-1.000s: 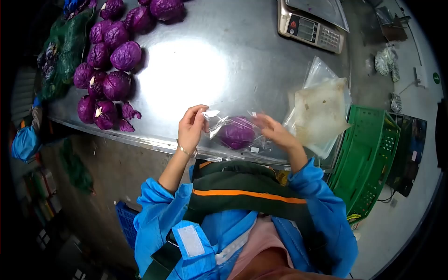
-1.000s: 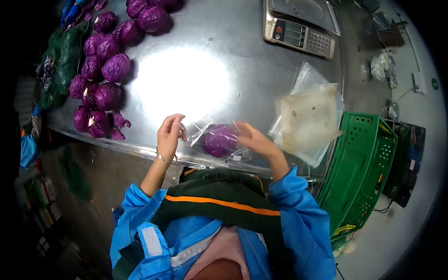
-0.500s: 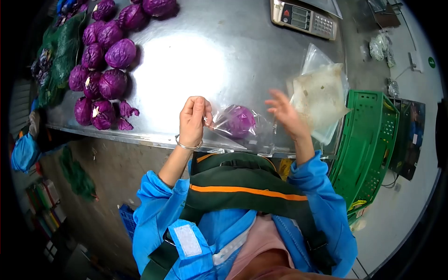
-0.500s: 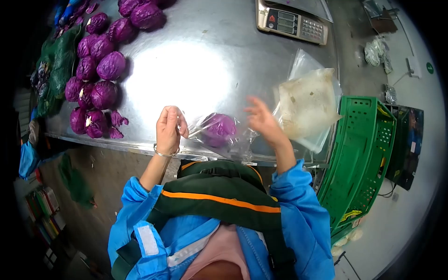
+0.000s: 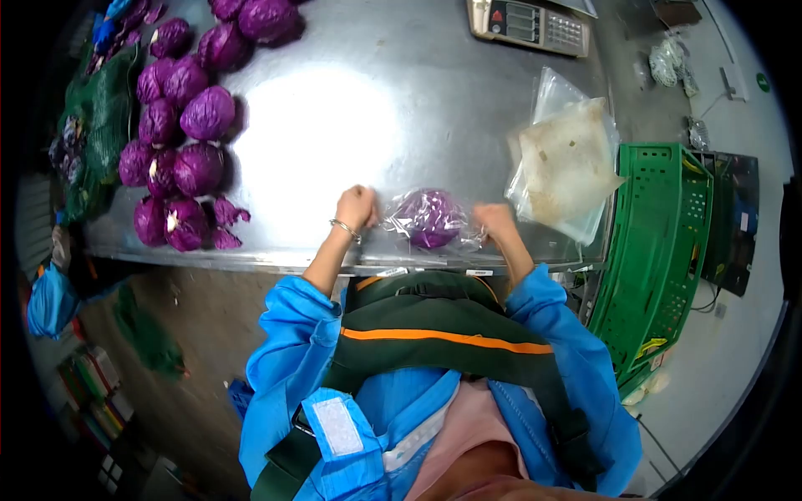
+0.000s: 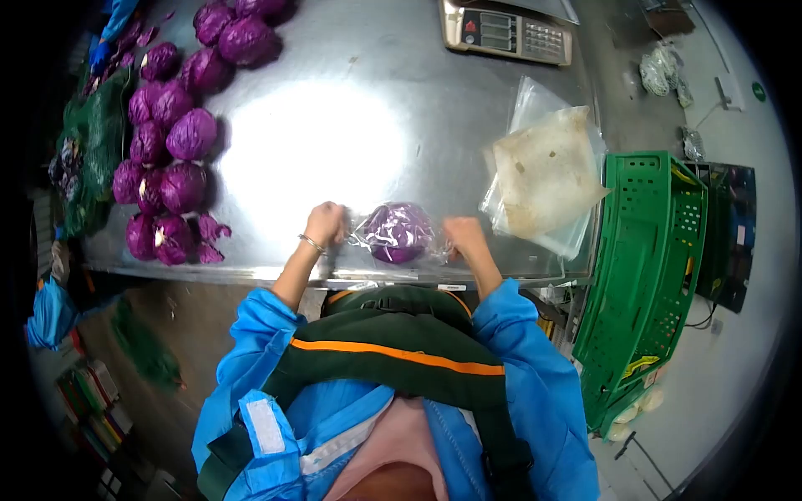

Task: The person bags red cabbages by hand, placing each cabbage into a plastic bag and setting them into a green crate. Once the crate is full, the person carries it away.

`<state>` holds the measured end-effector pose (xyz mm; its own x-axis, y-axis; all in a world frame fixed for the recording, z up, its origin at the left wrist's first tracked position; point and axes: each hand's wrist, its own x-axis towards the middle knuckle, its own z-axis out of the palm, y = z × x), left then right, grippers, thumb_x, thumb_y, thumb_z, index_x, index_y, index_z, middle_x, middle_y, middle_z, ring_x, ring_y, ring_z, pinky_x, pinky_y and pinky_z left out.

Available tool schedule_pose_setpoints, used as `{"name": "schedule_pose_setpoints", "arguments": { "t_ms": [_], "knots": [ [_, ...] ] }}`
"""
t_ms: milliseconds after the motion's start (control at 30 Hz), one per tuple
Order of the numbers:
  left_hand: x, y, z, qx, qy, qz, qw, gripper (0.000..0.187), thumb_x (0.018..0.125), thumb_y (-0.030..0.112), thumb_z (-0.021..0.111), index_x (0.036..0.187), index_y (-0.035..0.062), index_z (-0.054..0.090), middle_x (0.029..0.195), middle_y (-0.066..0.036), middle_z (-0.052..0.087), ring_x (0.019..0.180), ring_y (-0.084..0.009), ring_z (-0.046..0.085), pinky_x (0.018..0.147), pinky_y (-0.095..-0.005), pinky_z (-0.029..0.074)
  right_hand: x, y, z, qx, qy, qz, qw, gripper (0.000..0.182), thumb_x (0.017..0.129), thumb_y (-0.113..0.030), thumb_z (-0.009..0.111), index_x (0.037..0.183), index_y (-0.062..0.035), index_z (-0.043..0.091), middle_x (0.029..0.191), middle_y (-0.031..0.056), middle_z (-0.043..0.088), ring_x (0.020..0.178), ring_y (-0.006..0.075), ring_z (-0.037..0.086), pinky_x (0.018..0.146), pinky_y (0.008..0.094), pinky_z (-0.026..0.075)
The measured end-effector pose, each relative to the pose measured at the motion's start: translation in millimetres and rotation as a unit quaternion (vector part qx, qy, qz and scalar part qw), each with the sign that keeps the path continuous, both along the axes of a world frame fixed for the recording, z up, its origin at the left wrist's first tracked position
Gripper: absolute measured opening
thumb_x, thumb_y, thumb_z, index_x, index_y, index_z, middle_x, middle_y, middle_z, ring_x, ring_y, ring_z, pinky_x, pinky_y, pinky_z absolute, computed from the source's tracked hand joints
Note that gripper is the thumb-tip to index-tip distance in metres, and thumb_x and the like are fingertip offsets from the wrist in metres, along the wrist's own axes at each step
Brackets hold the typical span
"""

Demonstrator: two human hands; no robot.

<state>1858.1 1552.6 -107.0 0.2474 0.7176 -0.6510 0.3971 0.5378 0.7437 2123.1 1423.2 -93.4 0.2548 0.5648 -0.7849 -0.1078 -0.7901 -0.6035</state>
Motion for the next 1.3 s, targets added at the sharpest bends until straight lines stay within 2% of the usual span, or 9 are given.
{"name": "schedule_pose_setpoints", "arguments": {
  "t_ms": [133,233,400,567,633,733,867,967,1300],
  "knots": [
    [9,-18,-4,0.095,0.148,-0.300,0.938,0.021,0.083,0.018,0.056,0.099,0.0035,0.057,0.073,-0.013,0.063,0.059,-0.0257,0.060,0.055,-0.0366,0.049,-17,9,22,-0.063,-0.249,0.356,0.898,0.022,0.077,-0.015,0.053,0.090,-0.0016,0.065,0.090,0.0233,0.061,0.086,0.0444,0.056,0.080,0.0467,0.046],
    [12,-24,38,0.489,0.081,-0.330,0.803,0.050,0.078,0.000,0.048,0.127,0.0078,0.042,0.112,-0.019,0.054,0.104,-0.0329,0.052,0.084,-0.0417,0.045,-25,-10,38,0.337,-0.460,0.326,0.754,0.042,0.082,-0.022,0.053,0.120,-0.0033,0.051,0.117,0.0258,0.052,0.103,0.0410,0.052,0.088,0.0422,0.042],
    [19,-37,29,0.207,-0.064,-0.369,0.904,0.055,0.083,0.016,0.052,0.134,0.0052,0.035,0.115,-0.020,0.055,0.104,-0.0328,0.055,0.090,-0.0381,0.044,-37,-36,-3,0.293,0.217,0.004,0.931,0.072,0.087,-0.029,0.052,0.144,-0.0054,0.012,0.137,0.0142,0.035,0.125,0.0251,0.038,0.102,0.0341,0.034],
    [119,-13,136,0.114,0.031,-0.387,0.914,0.038,0.085,0.015,0.042,0.118,-0.0003,0.051,0.063,-0.021,0.059,0.050,-0.0347,0.059,0.051,-0.0420,0.049,20,-76,84,0.366,0.586,-0.294,0.661,0.072,0.089,-0.051,0.044,0.144,-0.0136,0.016,0.145,0.0071,0.026,0.131,0.0295,0.030,0.104,0.0520,0.028],
    [178,-34,150,0.312,0.029,-0.453,0.834,0.041,0.084,0.013,0.042,0.122,0.0000,0.047,0.060,-0.021,0.058,0.051,-0.0359,0.058,0.053,-0.0419,0.049,37,-84,105,0.295,0.357,-0.349,0.815,0.073,0.087,-0.057,0.045,0.141,-0.0142,0.022,0.142,0.0077,0.031,0.126,0.0298,0.038,0.100,0.0500,0.037],
    [269,-51,218,0.196,-0.179,-0.488,0.832,0.049,0.086,0.015,0.049,0.130,-0.0035,0.038,0.078,-0.012,0.065,0.055,-0.0295,0.060,0.059,-0.0342,0.050,143,-110,129,0.411,0.234,-0.408,0.781,0.064,0.087,-0.053,0.047,0.133,-0.0105,0.037,0.131,0.0094,0.046,0.118,0.0303,0.047,0.097,0.0489,0.040],
    [367,0,143,0.728,-0.059,-0.298,0.615,0.056,0.083,0.015,0.057,0.133,-0.0001,0.034,0.082,-0.010,0.065,0.068,-0.0280,0.063,0.064,-0.0332,0.050,313,-160,210,0.499,0.038,-0.488,0.715,0.071,0.085,-0.060,0.040,0.135,-0.0102,0.035,0.132,0.0136,0.044,0.118,0.0331,0.045,0.095,0.0507,0.041],
    [343,42,43,0.352,0.127,-0.372,0.849,0.050,0.082,0.010,0.057,0.128,0.0040,0.039,0.087,-0.012,0.066,0.076,-0.0268,0.065,0.069,-0.0332,0.052,452,-185,197,0.421,-0.064,-0.516,0.743,0.065,0.082,-0.057,0.048,0.136,-0.0216,0.036,0.134,0.0065,0.043,0.121,0.0312,0.042,0.091,0.0543,0.040],
    [101,-31,80,0.336,0.193,-0.209,0.898,0.069,0.077,0.039,0.066,0.131,0.0042,0.040,0.120,-0.021,0.052,0.109,-0.0337,0.051,0.091,-0.0417,0.042,681,-152,6,0.176,-0.080,-0.531,0.825,0.052,0.084,-0.043,0.055,0.123,-0.0096,0.050,0.116,0.0101,0.057,0.100,0.0285,0.055,0.083,0.0396,0.050]
  ]
}}
